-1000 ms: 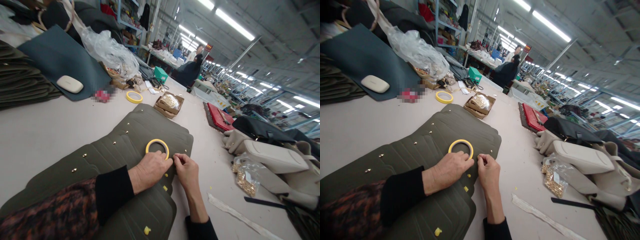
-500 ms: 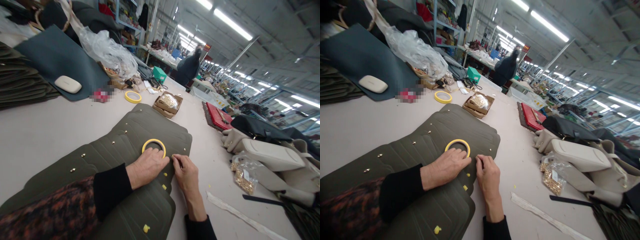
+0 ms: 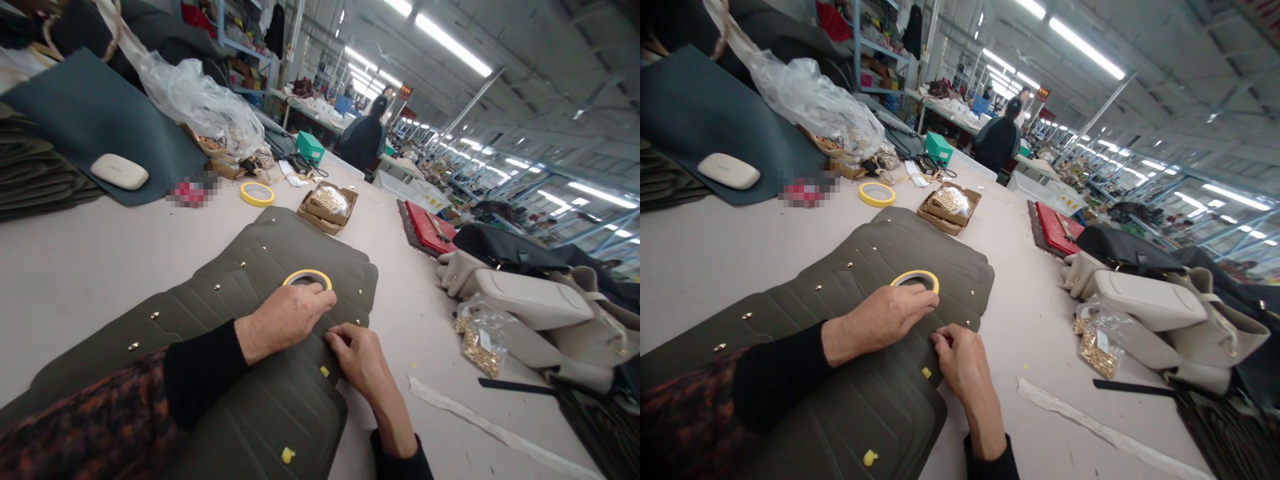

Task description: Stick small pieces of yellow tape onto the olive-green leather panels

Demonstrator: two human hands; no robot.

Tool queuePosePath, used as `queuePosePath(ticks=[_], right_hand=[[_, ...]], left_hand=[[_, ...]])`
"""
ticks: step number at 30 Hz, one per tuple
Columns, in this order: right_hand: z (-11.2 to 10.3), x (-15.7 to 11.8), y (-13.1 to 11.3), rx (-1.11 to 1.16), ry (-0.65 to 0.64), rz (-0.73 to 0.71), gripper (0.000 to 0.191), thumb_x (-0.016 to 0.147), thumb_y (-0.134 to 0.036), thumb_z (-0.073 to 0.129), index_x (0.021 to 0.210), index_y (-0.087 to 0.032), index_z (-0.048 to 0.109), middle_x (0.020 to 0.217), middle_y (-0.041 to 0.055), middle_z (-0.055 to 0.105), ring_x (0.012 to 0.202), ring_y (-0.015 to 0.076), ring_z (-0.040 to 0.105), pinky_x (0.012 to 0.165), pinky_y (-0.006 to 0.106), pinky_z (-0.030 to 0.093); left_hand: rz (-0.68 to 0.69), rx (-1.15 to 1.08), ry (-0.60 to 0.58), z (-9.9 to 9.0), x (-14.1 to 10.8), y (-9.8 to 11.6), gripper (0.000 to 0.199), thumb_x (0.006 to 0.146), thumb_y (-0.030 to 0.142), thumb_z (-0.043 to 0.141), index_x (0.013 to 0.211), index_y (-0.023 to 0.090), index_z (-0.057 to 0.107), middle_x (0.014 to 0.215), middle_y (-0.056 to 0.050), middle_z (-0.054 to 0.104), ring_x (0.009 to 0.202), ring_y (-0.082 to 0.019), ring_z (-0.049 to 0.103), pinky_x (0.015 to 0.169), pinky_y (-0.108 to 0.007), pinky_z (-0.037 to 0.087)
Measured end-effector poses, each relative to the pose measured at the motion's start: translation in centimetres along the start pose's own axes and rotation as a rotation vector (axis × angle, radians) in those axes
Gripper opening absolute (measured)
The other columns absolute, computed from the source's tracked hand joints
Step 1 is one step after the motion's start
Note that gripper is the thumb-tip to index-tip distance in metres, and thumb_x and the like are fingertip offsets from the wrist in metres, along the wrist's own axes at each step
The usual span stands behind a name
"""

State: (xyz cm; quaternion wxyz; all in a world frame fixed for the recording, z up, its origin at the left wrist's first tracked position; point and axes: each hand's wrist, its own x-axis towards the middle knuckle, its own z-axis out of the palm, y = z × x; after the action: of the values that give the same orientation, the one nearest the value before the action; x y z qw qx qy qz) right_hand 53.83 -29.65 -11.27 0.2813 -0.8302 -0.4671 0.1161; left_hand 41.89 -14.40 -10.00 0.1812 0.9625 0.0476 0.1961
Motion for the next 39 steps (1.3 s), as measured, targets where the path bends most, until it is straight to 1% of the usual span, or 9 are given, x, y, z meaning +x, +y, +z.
queuePosePath(ticks=[5,7,10,15,19,25,28,33,39], right_hand=[[-2.3,-0.3,2.1,0.285,0.175,0.157,0.026,0.081,-0.036,0.059,0.084,-0.015,0.073,0.061,0.0019,0.067,0.055,0.0160,0.062,0.052,0.026,0.048],[-2.8,-0.5,2.4,0.364,0.206,0.169,0.028,0.081,-0.039,0.061,0.087,-0.014,0.072,0.060,0.0012,0.065,0.055,0.0154,0.061,0.052,0.025,0.049],[-2.8,-1.1,1.6,0.360,0.217,0.030,0.022,0.083,-0.034,0.061,0.092,-0.016,0.071,0.072,0.0034,0.069,0.063,0.0153,0.063,0.059,0.026,0.051],[-2.2,-1.4,-0.6,0.208,0.214,-0.267,0.018,0.085,-0.021,0.055,0.096,-0.019,0.069,0.085,0.0049,0.071,0.072,0.0145,0.063,0.067,0.026,0.052],[-1.8,-1.4,-0.8,0.140,0.249,-0.317,0.016,0.086,-0.017,0.053,0.090,-0.019,0.068,0.082,0.0041,0.070,0.072,0.0144,0.064,0.070,0.026,0.052],[-1.5,-1.6,-0.2,-0.023,0.389,-0.365,0.014,0.082,-0.012,0.053,0.081,-0.019,0.065,0.069,-0.0002,0.065,0.060,0.0115,0.060,0.061,0.023,0.049],[-1.7,-1.5,-0.2,0.017,0.415,-0.328,0.012,0.083,-0.014,0.053,0.085,-0.019,0.064,0.073,0.0006,0.066,0.063,0.0119,0.061,0.063,0.024,0.050],[-1.7,-1.3,-0.7,0.136,0.308,-0.312,0.020,0.086,-0.017,0.054,0.105,-0.019,0.062,0.090,0.0052,0.067,0.078,0.0149,0.063,0.071,0.028,0.053],[-0.9,-1.4,-0.6,0.067,0.335,-0.354,0.013,0.086,-0.014,0.052,0.082,-0.019,0.064,0.075,0.0014,0.066,0.067,0.0124,0.061,0.066,0.024,0.048]], left_hand=[[0.051,-0.134,0.069,0.4,-0.1,0.0,0.015,0.095,0.019,0.043,0.099,0.020,0.058,0.085,0.000,0.062,0.081,-0.013,0.060,0.075,-0.023,0.047],[0.091,-0.153,0.090,0.7,-0.2,0.3,0.017,0.095,0.020,0.043,0.104,0.020,0.058,0.090,-0.001,0.065,0.086,-0.013,0.062,0.080,-0.023,0.048],[0.134,-0.162,0.081,0.9,-0.2,0.8,0.024,0.096,0.022,0.044,0.118,0.020,0.055,0.101,-0.003,0.067,0.094,-0.014,0.064,0.086,-0.025,0.050],[0.162,-0.136,0.043,1.0,-0.5,1.3,0.045,0.095,0.022,0.047,0.138,0.017,0.036,0.121,-0.009,0.063,0.104,-0.017,0.063,0.090,-0.029,0.052],[0.157,-0.122,0.041,1.3,-0.8,1.6,0.043,0.095,0.024,0.047,0.135,0.017,0.034,0.114,-0.009,0.066,0.096,-0.017,0.066,0.084,-0.027,0.053],[0.083,-0.097,0.012,1.2,-0.5,1.3,0.014,0.094,0.018,0.044,0.107,0.018,0.049,0.094,-0.003,0.066,0.087,-0.017,0.067,0.073,-0.026,0.052],[0.047,-0.085,0.036,1.1,-0.4,0.9,0.020,0.094,0.021,0.048,0.114,0.019,0.045,0.099,-0.003,0.066,0.088,-0.018,0.067,0.072,-0.027,0.051],[0.073,-0.112,0.015,1.1,-0.5,1.3,0.028,0.094,0.020,0.048,0.120,0.020,0.038,0.101,-0.003,0.067,0.087,-0.017,0.068,0.070,-0.025,0.051],[0.089,-0.116,-0.012,1.2,-0.5,1.7,0.026,0.094,0.019,0.047,0.118,0.019,0.039,0.098,-0.002,0.066,0.085,-0.017,0.067,0.068,-0.025,0.048]])
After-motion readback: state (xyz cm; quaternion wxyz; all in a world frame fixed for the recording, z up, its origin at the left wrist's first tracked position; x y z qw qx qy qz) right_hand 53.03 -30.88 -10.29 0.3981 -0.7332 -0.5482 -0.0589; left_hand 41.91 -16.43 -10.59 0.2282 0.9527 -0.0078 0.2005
